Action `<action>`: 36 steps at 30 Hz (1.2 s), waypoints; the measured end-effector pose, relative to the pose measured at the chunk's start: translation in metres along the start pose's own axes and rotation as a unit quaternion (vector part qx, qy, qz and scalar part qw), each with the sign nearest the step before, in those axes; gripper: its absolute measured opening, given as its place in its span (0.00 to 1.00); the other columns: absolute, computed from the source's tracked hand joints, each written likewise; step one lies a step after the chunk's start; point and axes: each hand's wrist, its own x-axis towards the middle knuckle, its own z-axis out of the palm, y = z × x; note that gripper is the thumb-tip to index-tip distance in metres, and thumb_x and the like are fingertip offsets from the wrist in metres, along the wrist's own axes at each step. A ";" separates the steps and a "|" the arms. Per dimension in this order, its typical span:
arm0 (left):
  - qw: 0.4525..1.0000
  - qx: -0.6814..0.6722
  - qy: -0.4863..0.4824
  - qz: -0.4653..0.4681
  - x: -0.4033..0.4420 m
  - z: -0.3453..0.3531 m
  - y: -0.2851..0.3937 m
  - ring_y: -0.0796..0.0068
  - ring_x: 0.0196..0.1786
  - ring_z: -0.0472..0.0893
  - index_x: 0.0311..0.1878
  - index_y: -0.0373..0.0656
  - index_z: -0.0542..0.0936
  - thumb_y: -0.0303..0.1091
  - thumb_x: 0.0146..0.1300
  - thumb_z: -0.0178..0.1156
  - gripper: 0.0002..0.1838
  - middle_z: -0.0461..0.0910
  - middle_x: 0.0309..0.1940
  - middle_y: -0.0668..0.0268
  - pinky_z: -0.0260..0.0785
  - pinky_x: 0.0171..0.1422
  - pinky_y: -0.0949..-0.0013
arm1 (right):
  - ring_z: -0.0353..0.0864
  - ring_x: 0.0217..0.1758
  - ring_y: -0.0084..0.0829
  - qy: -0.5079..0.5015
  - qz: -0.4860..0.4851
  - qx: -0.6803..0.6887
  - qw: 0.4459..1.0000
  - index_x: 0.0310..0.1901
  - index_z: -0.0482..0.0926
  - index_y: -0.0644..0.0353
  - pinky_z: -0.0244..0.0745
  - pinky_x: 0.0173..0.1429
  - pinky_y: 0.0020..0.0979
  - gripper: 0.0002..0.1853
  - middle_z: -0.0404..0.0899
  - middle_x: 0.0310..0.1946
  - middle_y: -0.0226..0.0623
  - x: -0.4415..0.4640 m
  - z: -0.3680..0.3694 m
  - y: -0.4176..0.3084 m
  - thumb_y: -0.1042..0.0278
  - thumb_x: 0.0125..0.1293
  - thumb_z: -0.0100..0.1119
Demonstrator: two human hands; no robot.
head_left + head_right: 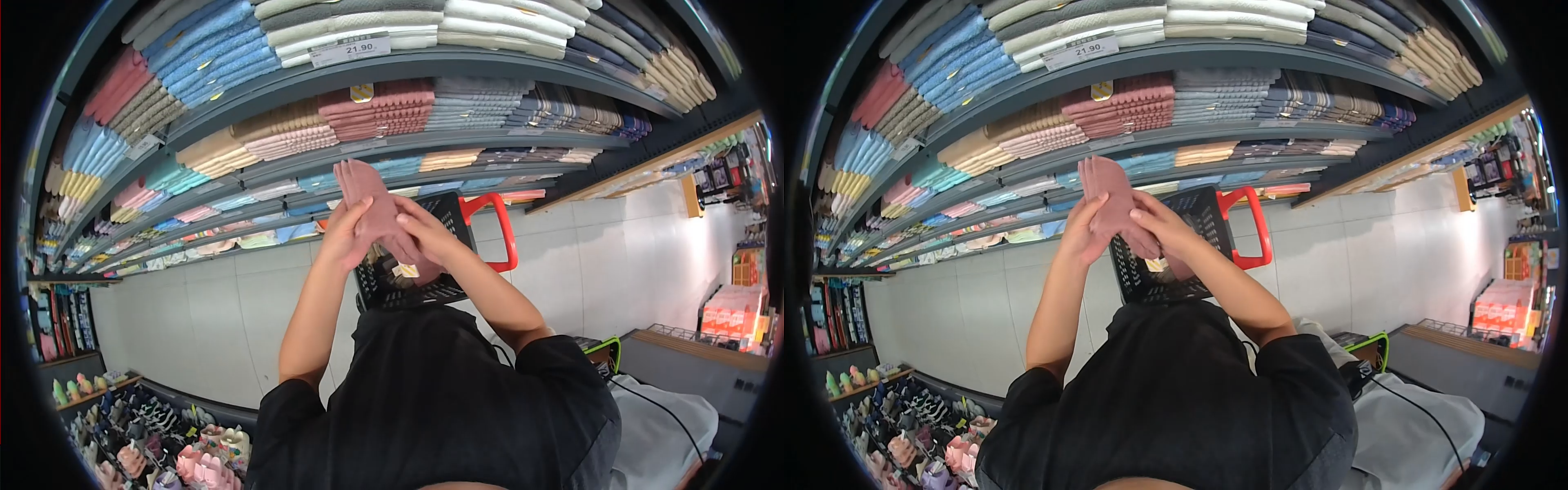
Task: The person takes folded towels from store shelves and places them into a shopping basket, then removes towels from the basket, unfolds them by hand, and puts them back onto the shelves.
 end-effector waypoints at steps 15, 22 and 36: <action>0.958 0.236 0.078 0.141 -0.012 -0.013 -0.003 0.69 0.57 0.76 0.60 0.36 0.72 0.32 0.69 0.56 0.19 0.76 0.55 0.57 0.70 0.59 0.68 | 0.72 0.64 0.36 0.116 0.013 0.169 0.979 0.66 0.64 0.61 0.69 0.67 0.42 0.31 0.72 0.60 0.40 -0.008 -0.005 -0.014 0.72 0.61 0.59; 0.913 0.377 0.086 0.130 -0.021 -0.036 -0.021 0.77 0.47 0.77 0.55 0.37 0.76 0.32 0.67 0.59 0.16 0.80 0.45 0.63 0.70 0.52 0.74 | 0.80 0.53 0.37 0.125 0.056 -0.022 0.990 0.61 0.69 0.64 0.76 0.55 0.41 0.26 0.79 0.48 0.41 -0.010 -0.010 -0.023 0.70 0.59 0.56; 0.990 0.097 0.095 0.032 -0.007 -0.022 -0.039 0.69 0.51 0.80 0.59 0.35 0.70 0.32 0.65 0.60 0.21 0.77 0.50 0.59 0.73 0.56 0.65 | 0.79 0.49 0.62 -0.024 0.076 -0.570 0.818 0.71 0.46 0.60 0.74 0.52 0.49 0.49 0.78 0.44 0.65 -0.001 0.039 -0.031 0.46 0.58 0.64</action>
